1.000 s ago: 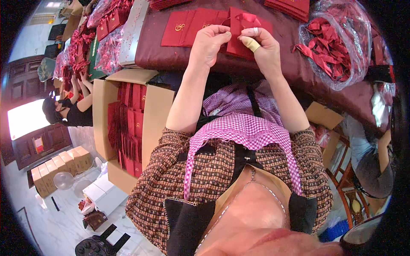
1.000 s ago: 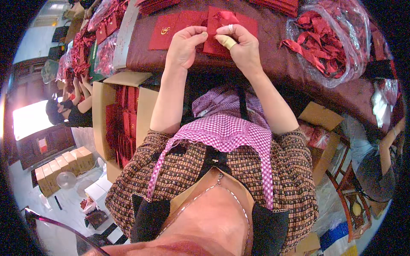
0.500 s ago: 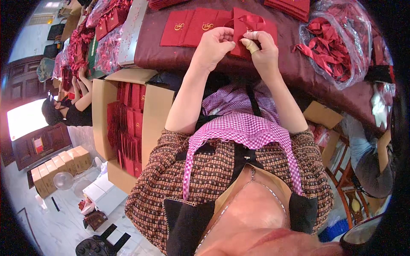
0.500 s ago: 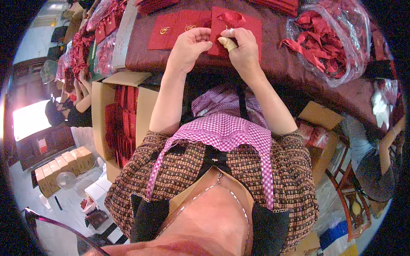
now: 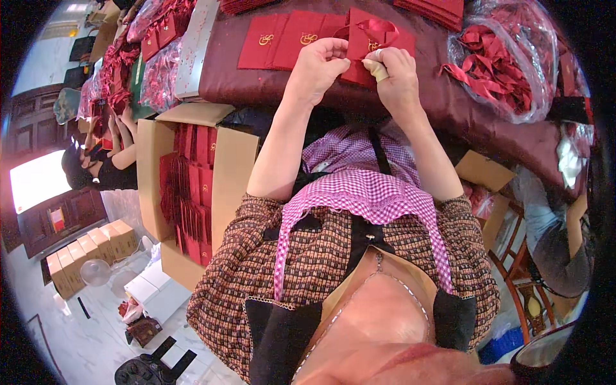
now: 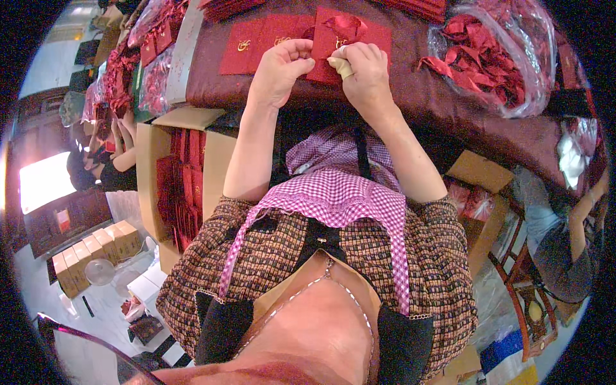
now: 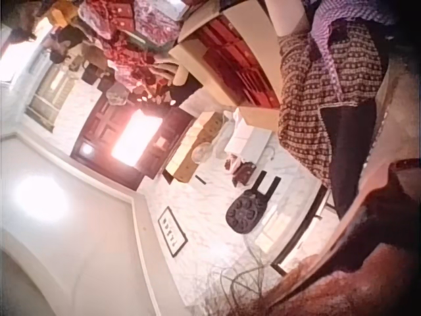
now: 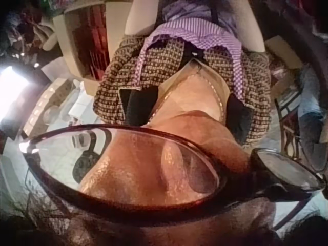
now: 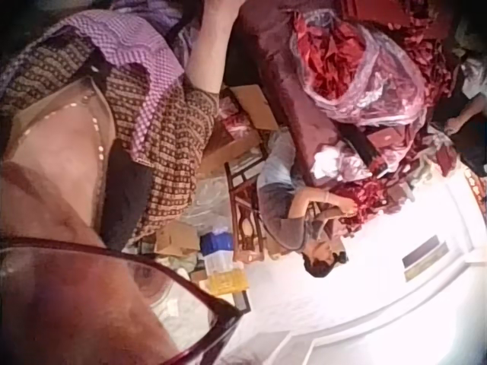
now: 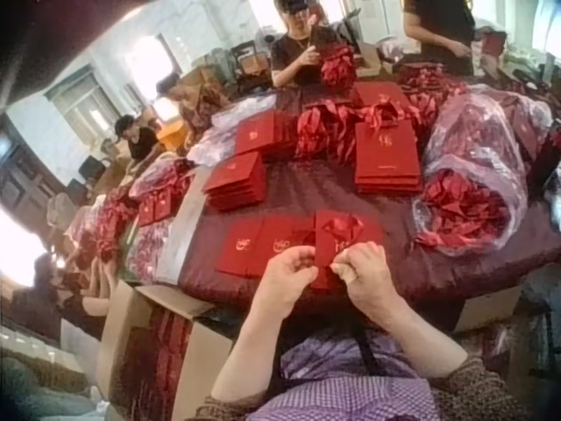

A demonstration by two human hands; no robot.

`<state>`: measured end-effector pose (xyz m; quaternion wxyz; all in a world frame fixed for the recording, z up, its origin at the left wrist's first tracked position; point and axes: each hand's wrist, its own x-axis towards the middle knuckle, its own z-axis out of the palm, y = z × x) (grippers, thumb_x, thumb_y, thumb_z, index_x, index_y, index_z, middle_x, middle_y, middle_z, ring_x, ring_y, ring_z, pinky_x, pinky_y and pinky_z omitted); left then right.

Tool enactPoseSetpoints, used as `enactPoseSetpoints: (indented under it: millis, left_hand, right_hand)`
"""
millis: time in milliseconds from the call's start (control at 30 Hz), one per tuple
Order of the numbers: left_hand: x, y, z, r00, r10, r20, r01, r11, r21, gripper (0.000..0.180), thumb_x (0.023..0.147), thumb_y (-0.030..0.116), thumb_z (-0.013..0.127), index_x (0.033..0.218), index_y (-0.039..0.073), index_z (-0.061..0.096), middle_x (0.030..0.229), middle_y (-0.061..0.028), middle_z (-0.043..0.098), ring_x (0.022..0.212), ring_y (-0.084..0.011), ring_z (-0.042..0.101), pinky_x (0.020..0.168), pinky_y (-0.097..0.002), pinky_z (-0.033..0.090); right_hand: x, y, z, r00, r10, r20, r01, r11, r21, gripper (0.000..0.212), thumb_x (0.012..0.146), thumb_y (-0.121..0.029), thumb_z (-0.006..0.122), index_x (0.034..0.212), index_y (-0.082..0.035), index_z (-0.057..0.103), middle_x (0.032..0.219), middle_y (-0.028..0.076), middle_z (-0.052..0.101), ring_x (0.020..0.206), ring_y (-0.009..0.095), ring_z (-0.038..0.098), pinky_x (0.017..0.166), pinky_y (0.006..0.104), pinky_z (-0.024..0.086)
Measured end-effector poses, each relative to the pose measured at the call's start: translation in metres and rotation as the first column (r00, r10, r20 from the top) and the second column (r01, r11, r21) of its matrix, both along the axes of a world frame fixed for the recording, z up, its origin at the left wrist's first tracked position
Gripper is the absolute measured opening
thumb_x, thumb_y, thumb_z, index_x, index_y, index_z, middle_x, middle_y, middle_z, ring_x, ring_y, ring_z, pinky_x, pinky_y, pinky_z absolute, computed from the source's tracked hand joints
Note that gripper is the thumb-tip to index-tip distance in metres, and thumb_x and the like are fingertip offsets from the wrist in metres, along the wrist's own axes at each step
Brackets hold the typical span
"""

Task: The person ties ribbons onto red envelopes by hand, folds the envelopes, and stacks them on the table.

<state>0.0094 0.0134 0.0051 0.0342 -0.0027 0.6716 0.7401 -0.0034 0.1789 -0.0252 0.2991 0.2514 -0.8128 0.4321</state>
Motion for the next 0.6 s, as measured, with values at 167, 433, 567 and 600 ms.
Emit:
enactPoseSetpoints:
  millis: [167,433,567,600]
  left_hand:
    - [0.001,0.001,0.0,1.0,0.005,-0.006,-0.004,1.0,0.021,0.031,0.074,-0.006,0.06,0.105,-0.006,0.059,0.088,-0.0048,0.062,0.077,-0.0097,0.056,0.069,-0.0212,0.046]
    - [0.001,0.002,-0.002,0.993,0.02,-0.112,-0.035,0.99,-0.138,0.029,0.075,-0.005,0.059,0.103,-0.007,0.06,0.085,-0.0044,0.062,0.074,-0.0088,0.055,0.067,-0.0212,0.046]
    - [0.005,0.012,0.011,0.968,0.052,-0.245,-0.139,0.926,-0.352,0.026,0.073,-0.003,0.058,0.098,-0.006,0.062,0.08,-0.0079,0.063,0.071,-0.0111,0.057,0.066,-0.0239,0.048]
    - [0.007,0.014,0.012,0.968,0.053,-0.246,-0.14,0.926,-0.352,0.026,0.073,-0.003,0.058,0.098,-0.006,0.062,0.08,-0.0079,0.063,0.071,-0.0111,0.057,0.066,-0.0239,0.048]
  right_hand:
    - [0.001,0.0,0.01,1.0,0.015,-0.016,-0.013,0.994,0.108,0.009,0.076,-0.015,0.066,0.079,-0.008,0.06,0.077,0.005,0.059,0.077,0.025,0.055,0.073,0.0374,0.039]
    - [0.0,0.004,0.028,0.999,0.041,-0.014,-0.035,0.952,0.303,0.012,0.079,-0.016,0.061,0.076,-0.006,0.057,0.078,0.009,0.06,0.079,0.027,0.056,0.075,0.0396,0.039]
    - [0.005,0.0,0.048,0.998,-0.003,-0.062,0.035,0.847,0.531,0.01,0.08,-0.016,0.058,0.077,-0.006,0.058,0.078,0.011,0.06,0.081,0.027,0.057,0.079,0.039,0.04]
    - [0.006,-0.001,0.05,0.995,-0.017,-0.099,0.075,0.786,0.614,0.01,0.08,-0.015,0.057,0.077,-0.006,0.058,0.078,0.012,0.06,0.081,0.028,0.057,0.08,0.0388,0.04]
